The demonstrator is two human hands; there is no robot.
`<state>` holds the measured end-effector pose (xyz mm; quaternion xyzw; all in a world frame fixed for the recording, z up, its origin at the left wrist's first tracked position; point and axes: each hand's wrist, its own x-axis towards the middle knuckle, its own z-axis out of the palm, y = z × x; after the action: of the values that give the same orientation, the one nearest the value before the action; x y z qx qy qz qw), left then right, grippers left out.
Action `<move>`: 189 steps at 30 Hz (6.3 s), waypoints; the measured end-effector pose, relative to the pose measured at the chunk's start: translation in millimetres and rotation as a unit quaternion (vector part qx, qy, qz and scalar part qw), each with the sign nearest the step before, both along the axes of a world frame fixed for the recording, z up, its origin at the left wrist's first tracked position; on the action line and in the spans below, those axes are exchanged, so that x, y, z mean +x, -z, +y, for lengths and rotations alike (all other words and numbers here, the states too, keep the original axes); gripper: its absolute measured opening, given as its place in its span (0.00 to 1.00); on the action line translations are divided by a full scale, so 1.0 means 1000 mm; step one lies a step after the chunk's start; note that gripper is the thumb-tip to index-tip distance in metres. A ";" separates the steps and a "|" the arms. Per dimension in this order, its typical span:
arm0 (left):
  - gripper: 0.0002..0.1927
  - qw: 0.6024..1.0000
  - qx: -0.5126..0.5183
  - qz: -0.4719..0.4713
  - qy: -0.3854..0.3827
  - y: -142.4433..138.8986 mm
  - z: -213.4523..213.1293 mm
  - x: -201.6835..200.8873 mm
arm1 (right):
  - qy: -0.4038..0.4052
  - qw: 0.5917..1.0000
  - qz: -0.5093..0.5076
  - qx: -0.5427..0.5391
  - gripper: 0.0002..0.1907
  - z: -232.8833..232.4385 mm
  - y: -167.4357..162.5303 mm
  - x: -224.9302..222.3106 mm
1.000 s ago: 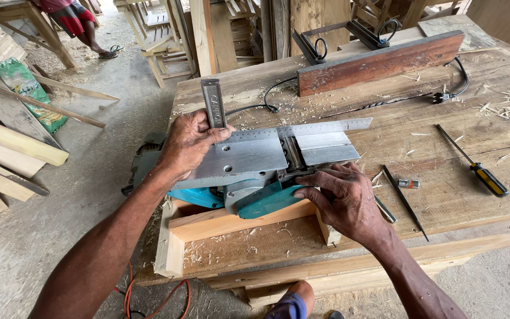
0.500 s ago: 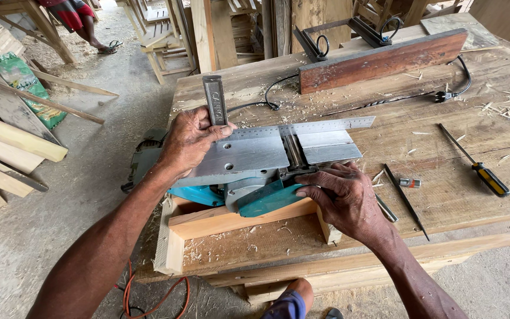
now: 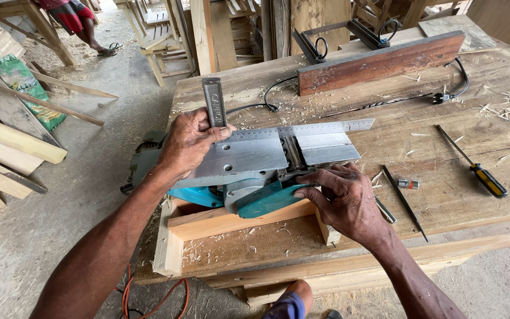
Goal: The person adjusts a benchtop planer on a workbench using a try square and a T-handle wrench. They align the square against the planer's fence and turn the adjustment knob, then use the wrench to tighten a bolt on the fence assembly.
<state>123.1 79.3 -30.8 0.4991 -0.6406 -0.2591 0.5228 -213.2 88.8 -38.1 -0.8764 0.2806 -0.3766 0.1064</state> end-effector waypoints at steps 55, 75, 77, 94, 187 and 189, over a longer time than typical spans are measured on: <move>0.09 1.000 -0.008 0.006 -0.004 -0.001 0.001 -0.003 | -0.033 0.990 -0.109 0.079 0.10 -0.002 0.021 0.002; 0.09 1.000 0.004 0.006 -0.002 -0.001 0.002 -0.002 | -0.055 0.993 -0.096 0.048 0.09 -0.001 0.017 0.001; 0.08 1.000 0.010 -0.005 -0.006 -0.002 0.002 -0.003 | -0.057 0.993 -0.094 0.046 0.09 0.001 0.016 0.001; 0.08 1.000 0.003 -0.009 -0.008 -0.001 0.003 -0.002 | -0.048 0.995 -0.081 0.019 0.09 0.001 0.013 0.002; 0.08 0.998 -0.029 0.054 0.031 -0.004 0.004 -0.003 | 0.000 0.992 -0.113 0.057 0.09 0.008 0.016 0.002; 0.08 0.999 0.002 0.051 0.013 0.000 0.001 -0.001 | -0.030 0.993 -0.111 -0.004 0.06 0.007 0.018 0.002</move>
<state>122.0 80.1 -30.6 0.4777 -0.6192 -0.2924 0.5504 -211.5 95.7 -55.7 -0.8376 0.2396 -0.4691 0.1447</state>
